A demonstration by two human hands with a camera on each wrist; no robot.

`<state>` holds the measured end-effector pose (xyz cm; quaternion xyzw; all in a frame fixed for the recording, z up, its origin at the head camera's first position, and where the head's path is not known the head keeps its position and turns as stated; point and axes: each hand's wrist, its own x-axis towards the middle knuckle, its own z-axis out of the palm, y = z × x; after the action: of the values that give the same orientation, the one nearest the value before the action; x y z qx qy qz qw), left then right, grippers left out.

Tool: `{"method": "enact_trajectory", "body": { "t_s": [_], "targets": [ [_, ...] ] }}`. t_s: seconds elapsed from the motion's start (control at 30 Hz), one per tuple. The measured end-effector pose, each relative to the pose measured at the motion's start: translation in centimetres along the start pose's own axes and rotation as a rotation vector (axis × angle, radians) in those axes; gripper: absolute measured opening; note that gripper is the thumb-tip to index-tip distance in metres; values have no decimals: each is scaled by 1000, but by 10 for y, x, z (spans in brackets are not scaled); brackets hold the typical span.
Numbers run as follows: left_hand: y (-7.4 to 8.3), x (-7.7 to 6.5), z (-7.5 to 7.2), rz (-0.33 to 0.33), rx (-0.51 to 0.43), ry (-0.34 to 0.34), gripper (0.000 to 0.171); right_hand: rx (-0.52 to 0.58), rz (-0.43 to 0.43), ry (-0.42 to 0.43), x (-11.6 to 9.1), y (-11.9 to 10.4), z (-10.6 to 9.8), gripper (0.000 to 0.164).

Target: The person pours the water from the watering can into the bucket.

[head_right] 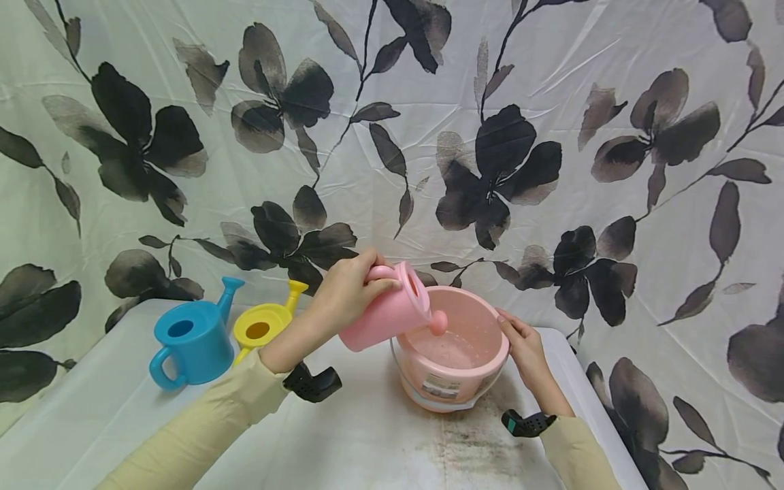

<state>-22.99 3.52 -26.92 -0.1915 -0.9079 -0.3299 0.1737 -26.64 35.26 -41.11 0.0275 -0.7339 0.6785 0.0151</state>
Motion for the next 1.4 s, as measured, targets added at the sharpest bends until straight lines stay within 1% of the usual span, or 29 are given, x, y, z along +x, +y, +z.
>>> {"method": "enact_trajectory", "body": {
  "t_s": [0.4,0.97,1.4],
  "targets": [
    [-1,-3,1,16,6,9,23,3,-4,-2,-3,1,0,66],
    [-5,0,1,34,-20,13,23,5,-20,10,-5,2,4,65],
    [-11,1,3,58,-44,40,23,-9,0,31,-5,1,5,66]
  ]
}}
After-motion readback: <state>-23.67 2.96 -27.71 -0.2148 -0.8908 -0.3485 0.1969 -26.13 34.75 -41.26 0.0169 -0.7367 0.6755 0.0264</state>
